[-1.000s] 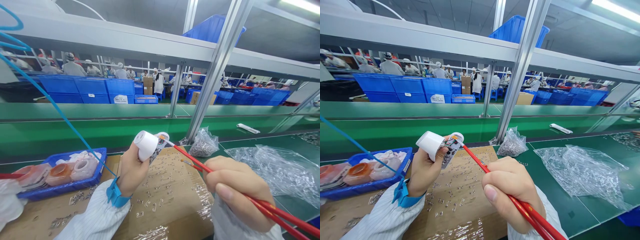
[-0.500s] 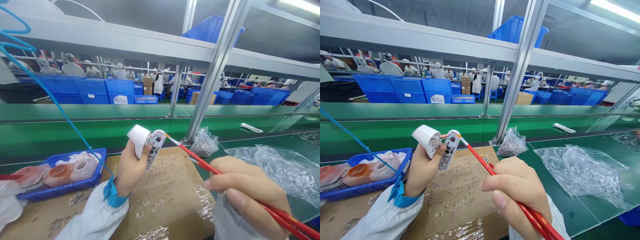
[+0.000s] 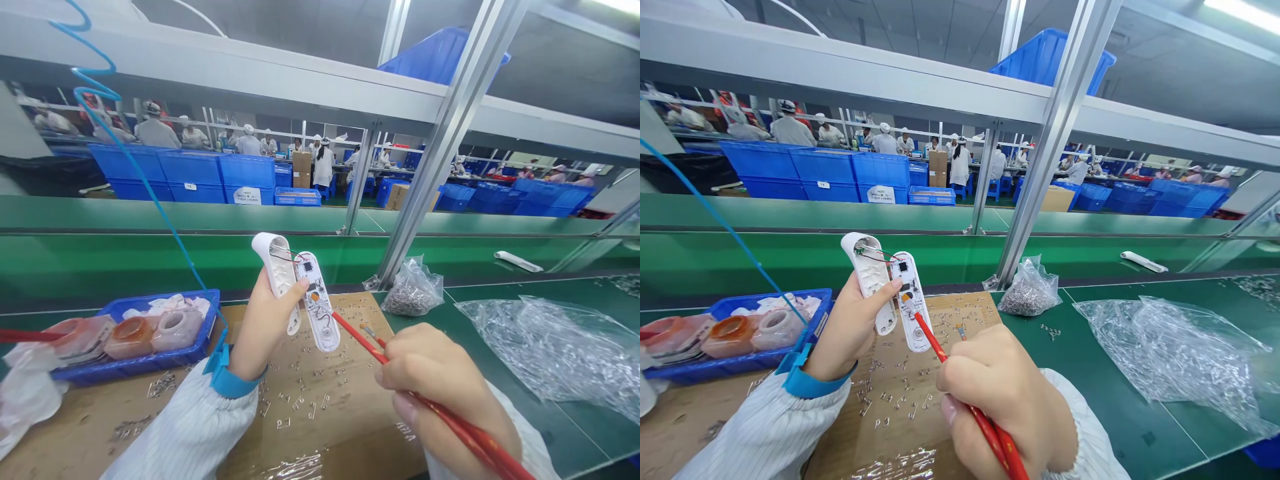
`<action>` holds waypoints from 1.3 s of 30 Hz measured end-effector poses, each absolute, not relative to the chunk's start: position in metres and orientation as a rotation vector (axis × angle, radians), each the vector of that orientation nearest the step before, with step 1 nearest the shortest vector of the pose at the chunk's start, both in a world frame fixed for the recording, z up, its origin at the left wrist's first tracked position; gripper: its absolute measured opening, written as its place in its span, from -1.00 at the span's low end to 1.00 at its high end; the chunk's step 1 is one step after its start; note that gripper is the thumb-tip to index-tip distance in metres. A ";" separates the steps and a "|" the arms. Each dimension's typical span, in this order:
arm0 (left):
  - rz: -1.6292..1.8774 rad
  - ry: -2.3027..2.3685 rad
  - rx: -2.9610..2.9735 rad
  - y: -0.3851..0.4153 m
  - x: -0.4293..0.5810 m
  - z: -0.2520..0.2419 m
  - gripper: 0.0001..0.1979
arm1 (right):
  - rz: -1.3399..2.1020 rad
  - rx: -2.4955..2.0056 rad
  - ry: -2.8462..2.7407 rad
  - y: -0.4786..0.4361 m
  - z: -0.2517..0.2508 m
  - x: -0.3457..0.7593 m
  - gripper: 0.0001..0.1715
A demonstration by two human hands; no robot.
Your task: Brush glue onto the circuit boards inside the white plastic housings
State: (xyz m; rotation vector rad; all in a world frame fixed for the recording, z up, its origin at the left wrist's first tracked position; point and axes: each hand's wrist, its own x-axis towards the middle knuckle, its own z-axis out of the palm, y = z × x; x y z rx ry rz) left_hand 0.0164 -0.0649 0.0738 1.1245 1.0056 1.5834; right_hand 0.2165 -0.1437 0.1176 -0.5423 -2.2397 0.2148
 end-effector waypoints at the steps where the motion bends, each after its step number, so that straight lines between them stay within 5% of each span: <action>1: 1.586 1.023 1.147 -0.065 0.016 0.073 -0.51 | 0.218 -0.530 -2.247 -0.143 0.117 0.215 -0.78; 39: 1.449 1.143 1.327 -0.060 0.024 0.060 -0.58 | 0.582 -0.793 -2.202 -0.130 0.114 0.218 -0.80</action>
